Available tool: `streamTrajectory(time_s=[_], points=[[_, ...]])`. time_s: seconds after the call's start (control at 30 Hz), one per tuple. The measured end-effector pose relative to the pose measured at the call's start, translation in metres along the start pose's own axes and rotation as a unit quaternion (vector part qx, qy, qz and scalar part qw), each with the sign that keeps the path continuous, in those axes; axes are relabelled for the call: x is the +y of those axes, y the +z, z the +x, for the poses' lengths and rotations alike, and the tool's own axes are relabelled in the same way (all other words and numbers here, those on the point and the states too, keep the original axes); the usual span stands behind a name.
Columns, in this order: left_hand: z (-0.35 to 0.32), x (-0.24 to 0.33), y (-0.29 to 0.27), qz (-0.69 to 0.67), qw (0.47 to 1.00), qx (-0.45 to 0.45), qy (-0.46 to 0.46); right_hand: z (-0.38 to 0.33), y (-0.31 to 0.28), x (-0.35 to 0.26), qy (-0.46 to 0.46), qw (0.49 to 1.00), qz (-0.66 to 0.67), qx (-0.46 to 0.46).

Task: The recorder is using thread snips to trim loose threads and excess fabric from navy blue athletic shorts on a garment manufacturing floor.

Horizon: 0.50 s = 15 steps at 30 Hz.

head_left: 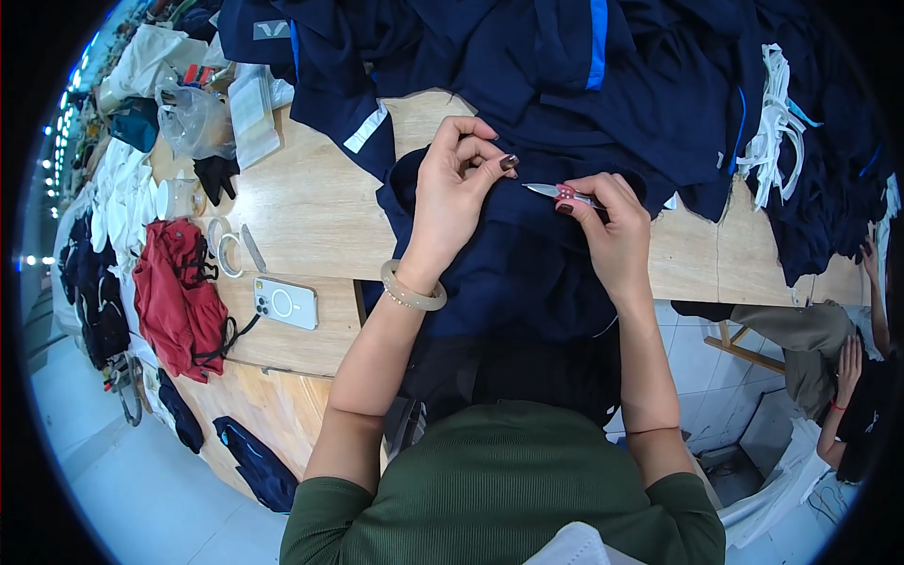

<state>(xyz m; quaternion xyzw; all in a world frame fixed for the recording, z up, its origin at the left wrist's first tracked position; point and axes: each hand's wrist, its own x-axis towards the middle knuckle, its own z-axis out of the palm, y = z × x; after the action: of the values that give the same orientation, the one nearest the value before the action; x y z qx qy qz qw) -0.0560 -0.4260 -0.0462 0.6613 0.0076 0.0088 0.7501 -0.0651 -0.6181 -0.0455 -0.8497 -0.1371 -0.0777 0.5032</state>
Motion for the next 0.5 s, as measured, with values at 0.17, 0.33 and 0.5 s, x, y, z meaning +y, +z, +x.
streamTrajectory(time_s=[0.17, 0.33, 0.5], points=[[-0.0016, 0.0061, 0.0017, 0.024, 1.000, -0.006, 0.003, 0.0003, 0.0015, -0.0007, -0.036, 0.998, -0.043, -0.008], [-0.0030, 0.0078, 0.0034, 0.027, 1.000, -0.007, 0.002, 0.0017, 0.0049, -0.0027, -0.044, 0.998, -0.045, 0.003], [-0.0026, 0.0077, 0.0031, 0.031, 0.999, -0.011, 0.000, 0.0034, 0.0078, -0.0028, -0.057, 0.997, -0.054, 0.011]])
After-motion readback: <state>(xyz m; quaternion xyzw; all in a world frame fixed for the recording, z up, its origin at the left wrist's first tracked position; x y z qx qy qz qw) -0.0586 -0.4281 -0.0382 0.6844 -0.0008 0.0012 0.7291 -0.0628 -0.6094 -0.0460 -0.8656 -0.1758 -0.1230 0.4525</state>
